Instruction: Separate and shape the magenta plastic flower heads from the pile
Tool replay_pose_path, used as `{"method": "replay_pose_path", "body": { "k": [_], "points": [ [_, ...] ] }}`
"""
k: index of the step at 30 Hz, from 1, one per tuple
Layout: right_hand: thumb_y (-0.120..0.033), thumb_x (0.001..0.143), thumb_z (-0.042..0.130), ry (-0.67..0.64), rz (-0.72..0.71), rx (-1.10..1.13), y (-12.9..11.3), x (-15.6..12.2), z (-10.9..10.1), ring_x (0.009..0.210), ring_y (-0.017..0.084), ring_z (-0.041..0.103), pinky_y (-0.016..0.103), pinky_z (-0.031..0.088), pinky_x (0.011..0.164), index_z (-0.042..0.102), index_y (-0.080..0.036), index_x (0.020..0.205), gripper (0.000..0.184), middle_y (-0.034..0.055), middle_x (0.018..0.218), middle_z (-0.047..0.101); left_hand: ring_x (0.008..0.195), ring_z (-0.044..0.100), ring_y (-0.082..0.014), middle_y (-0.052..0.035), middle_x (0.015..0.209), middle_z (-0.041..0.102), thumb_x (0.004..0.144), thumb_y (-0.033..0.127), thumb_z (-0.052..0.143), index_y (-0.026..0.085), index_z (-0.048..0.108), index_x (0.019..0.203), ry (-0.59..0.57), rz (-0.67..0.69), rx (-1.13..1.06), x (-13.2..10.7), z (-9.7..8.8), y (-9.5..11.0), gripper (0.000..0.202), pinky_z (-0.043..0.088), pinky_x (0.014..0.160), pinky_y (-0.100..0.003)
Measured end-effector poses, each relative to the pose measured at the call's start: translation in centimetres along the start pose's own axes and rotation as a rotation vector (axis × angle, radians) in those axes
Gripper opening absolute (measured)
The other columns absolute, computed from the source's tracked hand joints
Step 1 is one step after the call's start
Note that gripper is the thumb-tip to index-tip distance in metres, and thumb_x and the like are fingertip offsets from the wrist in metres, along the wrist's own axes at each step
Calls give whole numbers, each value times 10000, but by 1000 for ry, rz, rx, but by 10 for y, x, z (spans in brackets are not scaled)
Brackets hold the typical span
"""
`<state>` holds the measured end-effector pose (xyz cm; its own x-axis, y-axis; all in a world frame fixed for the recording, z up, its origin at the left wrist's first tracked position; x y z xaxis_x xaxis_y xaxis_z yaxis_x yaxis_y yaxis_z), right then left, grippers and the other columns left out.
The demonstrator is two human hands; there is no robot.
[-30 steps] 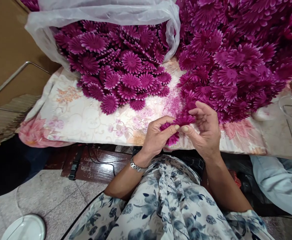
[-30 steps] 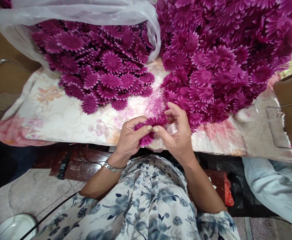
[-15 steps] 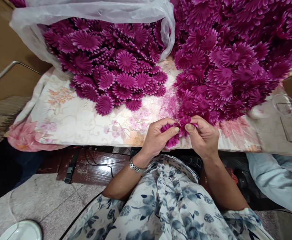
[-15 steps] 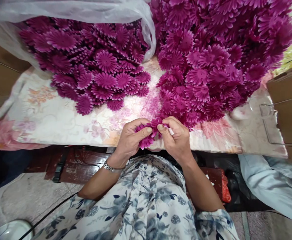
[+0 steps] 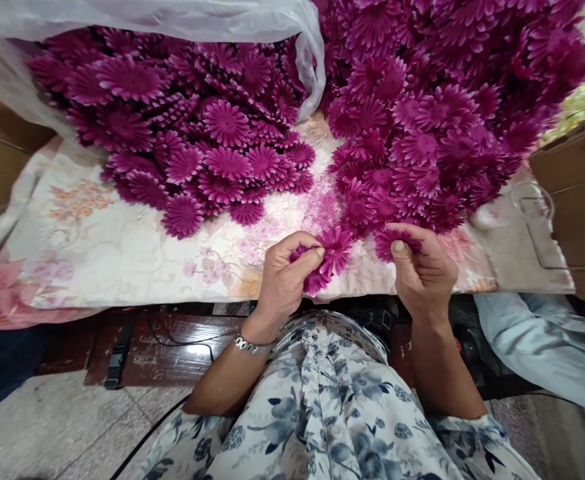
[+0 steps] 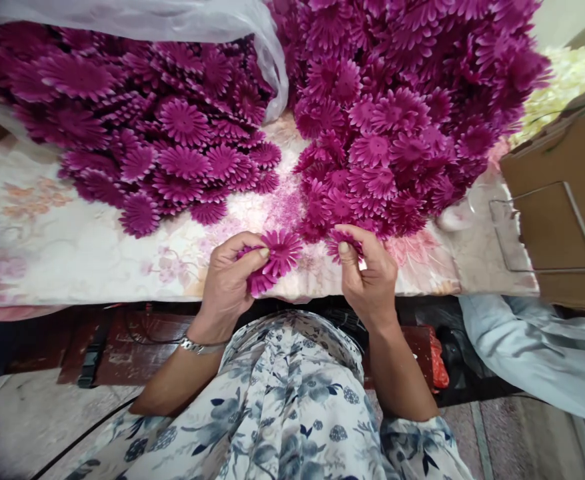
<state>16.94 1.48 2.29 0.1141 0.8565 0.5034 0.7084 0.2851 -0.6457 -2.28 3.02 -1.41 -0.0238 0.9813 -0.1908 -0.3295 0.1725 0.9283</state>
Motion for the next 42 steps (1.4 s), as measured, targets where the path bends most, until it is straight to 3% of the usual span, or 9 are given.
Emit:
{"method": "replay_pose_path", "body": {
  "k": [5, 8, 13, 16, 21, 26, 32, 38, 42],
  "points": [
    [-340, 809, 639, 146, 124, -96, 43, 1, -44, 656, 122, 588, 273, 479, 633, 664, -210, 971, 210, 16, 813, 664, 409, 394, -40, 63, 502, 477, 693, 245, 696, 180, 619, 642, -39, -75, -35, 0, 6, -2, 113, 300, 397, -163],
    [-364, 791, 658, 133, 146, -130, 55, 4, -52, 640, 125, 584, 275, 468, 624, 669, -203, 887, 188, -1, 744, 658, 372, 388, -36, 70, 478, 466, 681, 264, 706, 175, 606, 641, -51, -118, -50, 0, 14, -4, 140, 302, 364, -156],
    [-370, 800, 648, 42, 83, -130, 43, 23, -42, 697, 140, 606, 284, 477, 648, 647, -212, 957, 224, 10, 809, 666, 359, 388, -35, 74, 470, 464, 667, 279, 718, 175, 607, 650, -61, -162, -54, -1, 23, -4, 154, 304, 345, -149],
    [-382, 766, 678, -45, -21, -316, 37, 36, -32, 829, 202, 600, 369, 476, 766, 627, -207, 1045, 333, 56, 918, 664, 372, 390, -34, 71, 475, 463, 663, 276, 724, 173, 612, 644, -59, -153, -51, -1, 23, -4, 153, 303, 356, -146],
    [-429, 696, 732, 31, -127, -612, 42, 41, -28, 954, 280, 527, 478, 402, 856, 560, -171, 1144, 544, 121, 1043, 615, 394, 388, -31, 67, 493, 473, 680, 261, 715, 176, 624, 650, -59, -133, -55, 0, 22, -6, 128, 294, 374, -144],
    [-423, 771, 671, 97, -247, -572, 48, 36, -27, 769, 212, 511, 380, 398, 758, 551, -227, 840, 240, 47, 779, 602, 423, 391, -32, 62, 509, 483, 676, 256, 719, 176, 634, 647, -64, -105, -52, 1, 23, -5, 120, 302, 403, -146],
    [-414, 746, 706, 74, -211, -509, 51, 37, -29, 701, 179, 530, 334, 384, 711, 549, -212, 662, 269, -1, 670, 596, 439, 395, -34, 59, 527, 486, 684, 258, 716, 177, 635, 651, -82, -101, -51, 1, 24, -6, 120, 308, 410, -148],
    [-390, 831, 605, 11, -146, -570, 47, 36, -38, 926, 234, 586, 408, 387, 860, 688, -221, 886, 197, 58, 942, 677, 434, 392, -32, 63, 513, 477, 687, 269, 714, 168, 623, 639, -100, -112, -49, 0, 27, -6, 144, 313, 414, -142],
    [-347, 816, 612, 99, -155, -541, 39, 36, -49, 942, 259, 583, 452, 422, 880, 611, -208, 1171, 381, 94, 1013, 670, 445, 405, -30, 61, 520, 497, 677, 259, 722, 168, 642, 661, -96, -110, -67, 0, 28, -6, 122, 315, 425, -135]
  ]
}}
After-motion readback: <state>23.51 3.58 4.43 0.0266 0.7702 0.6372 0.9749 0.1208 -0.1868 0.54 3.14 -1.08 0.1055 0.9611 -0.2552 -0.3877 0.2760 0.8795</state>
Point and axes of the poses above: each hand's wrist, its own x-axis towards the middle knuckle, its own z-axis out of the palm, y = z × x, the point moved 4 cm from there along x, towards the middle knuckle
